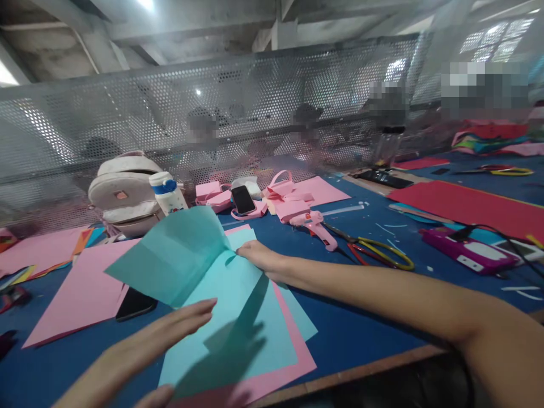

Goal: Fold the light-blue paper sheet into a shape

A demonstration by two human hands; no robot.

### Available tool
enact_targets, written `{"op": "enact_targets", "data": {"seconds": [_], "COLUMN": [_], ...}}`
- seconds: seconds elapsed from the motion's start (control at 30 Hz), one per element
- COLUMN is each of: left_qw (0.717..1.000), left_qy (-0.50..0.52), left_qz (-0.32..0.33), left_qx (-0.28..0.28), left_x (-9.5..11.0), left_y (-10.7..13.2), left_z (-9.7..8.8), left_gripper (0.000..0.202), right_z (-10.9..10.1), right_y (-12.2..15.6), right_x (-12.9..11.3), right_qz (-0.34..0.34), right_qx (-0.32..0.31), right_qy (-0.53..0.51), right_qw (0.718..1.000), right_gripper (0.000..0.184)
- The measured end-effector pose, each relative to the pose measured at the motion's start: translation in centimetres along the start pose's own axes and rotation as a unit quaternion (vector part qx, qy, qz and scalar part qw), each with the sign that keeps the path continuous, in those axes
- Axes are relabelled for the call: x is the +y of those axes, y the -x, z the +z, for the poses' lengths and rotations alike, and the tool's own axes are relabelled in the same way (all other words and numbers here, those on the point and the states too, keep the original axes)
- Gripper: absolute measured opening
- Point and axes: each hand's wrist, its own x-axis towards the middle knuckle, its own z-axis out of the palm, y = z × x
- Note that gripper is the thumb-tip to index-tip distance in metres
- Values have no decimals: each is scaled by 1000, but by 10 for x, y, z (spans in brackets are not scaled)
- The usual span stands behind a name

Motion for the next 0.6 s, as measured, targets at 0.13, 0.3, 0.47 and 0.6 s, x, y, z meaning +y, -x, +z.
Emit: {"op": "enact_targets", "data": {"seconds": [0.13, 0.3, 0.47, 0.6], "left_qw": [996, 993, 990, 987], "left_qy": [72, 71, 21, -27], "left_qz": [-25, -16, 24, 51], "left_qx": [-45, -88, -137, -151], "left_x": [-27, -57, -59, -60], "left_y": [-26, -53, -59, -64], "left_z": [40, 68, 83, 88], "left_gripper": [50, 52, 55, 61], "right_z": [-2, -13, -17, -16], "right_y": [3, 9, 23, 31], "right_x": [-3, -5, 3, 6], "right_qz": [-32, -108, -143, -176], "right_qx": [0, 12, 8, 23], "right_qy": [53, 152, 312, 341], "right_qw": [998, 982, 939, 923], "right_gripper": [11, 6, 4, 6]}}
